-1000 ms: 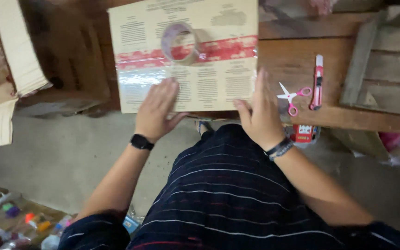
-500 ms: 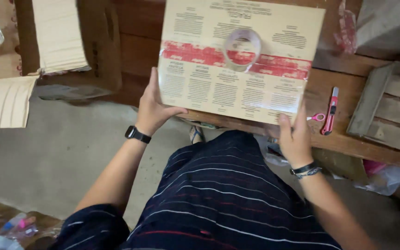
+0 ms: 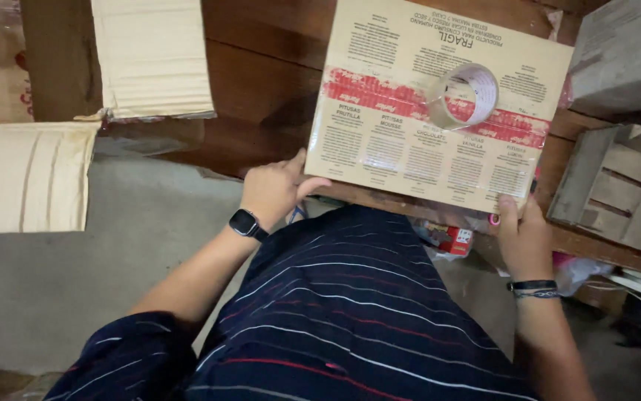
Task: Sealing a cardboard box using packing tape and scissors on a wooden workbench.
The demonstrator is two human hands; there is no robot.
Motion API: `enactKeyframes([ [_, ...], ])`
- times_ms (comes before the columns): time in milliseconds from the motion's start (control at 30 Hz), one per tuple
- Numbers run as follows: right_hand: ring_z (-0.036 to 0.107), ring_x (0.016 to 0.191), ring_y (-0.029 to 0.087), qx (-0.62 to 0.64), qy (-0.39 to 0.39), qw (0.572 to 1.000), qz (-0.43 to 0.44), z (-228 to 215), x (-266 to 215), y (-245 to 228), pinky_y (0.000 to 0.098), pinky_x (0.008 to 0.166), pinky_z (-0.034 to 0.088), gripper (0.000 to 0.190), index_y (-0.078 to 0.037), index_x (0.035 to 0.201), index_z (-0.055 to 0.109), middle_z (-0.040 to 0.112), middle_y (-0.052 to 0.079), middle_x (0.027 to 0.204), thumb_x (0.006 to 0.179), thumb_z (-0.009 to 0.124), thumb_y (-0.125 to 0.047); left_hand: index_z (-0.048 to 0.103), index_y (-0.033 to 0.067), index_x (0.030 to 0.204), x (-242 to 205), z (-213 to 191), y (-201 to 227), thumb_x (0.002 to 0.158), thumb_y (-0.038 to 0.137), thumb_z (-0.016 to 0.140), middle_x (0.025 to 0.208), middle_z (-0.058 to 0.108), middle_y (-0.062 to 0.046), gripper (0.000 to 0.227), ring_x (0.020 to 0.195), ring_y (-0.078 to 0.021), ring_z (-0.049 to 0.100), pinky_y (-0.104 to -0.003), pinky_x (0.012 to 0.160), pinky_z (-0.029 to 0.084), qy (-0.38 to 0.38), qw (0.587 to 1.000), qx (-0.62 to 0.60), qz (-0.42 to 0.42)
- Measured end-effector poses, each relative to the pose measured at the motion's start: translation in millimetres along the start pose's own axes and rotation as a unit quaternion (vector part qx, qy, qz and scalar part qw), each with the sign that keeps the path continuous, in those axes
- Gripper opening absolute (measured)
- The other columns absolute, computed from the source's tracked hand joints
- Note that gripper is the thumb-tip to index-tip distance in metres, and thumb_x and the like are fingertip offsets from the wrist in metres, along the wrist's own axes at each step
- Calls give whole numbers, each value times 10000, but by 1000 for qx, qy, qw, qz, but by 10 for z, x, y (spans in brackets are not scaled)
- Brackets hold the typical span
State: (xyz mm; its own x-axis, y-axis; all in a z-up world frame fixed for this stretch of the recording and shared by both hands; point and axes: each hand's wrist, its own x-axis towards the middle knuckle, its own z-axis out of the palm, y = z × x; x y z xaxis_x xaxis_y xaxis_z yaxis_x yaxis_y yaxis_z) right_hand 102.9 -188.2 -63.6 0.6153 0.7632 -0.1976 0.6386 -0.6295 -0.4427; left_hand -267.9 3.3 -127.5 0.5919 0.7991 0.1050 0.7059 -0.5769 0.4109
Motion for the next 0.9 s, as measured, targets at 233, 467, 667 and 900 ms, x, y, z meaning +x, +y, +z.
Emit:
enactKeyframes([
  [233,544,1224,486,-78,147,977,-135,-173,68,-178,550,1014,444,674,135,1471,500,565,351,1321,991,767,-255,781,234,810,-154,122,-397,1022,532,547,636,709,-54,435,560,-335,663,-469,469,470,-83,993,-20,80],
  [467,522,919,318,-110,144,938,-295,-154,216,-1059,440,824,468,484,84,1407,600,504,182,1013,998,757,-121,821,243,1029,-109,101,-542,1012,448,566,816,787,-30,327,687,-307,715,-454,539,514,-121,983,-71,120],
  [667,488,1290,327,-262,211,857,-389,127,660,-1162,458,940,272,429,-93,1241,732,582,113,1336,816,794,-108,779,297,1044,-172,165,-527,994,482,547,853,795,-45,301,824,-315,766,-454,697,599,-164,980,-62,95],
  [900,624,1201,230,-160,197,889,-380,36,498,-1278,465,1061,248,143,-166,1087,739,699,-25,1127,980,719,-72,770,299,1055,-172,87,-482,988,464,558,903,799,-35,277,854,-303,765,-445,709,603,-185,972,-105,99],
])
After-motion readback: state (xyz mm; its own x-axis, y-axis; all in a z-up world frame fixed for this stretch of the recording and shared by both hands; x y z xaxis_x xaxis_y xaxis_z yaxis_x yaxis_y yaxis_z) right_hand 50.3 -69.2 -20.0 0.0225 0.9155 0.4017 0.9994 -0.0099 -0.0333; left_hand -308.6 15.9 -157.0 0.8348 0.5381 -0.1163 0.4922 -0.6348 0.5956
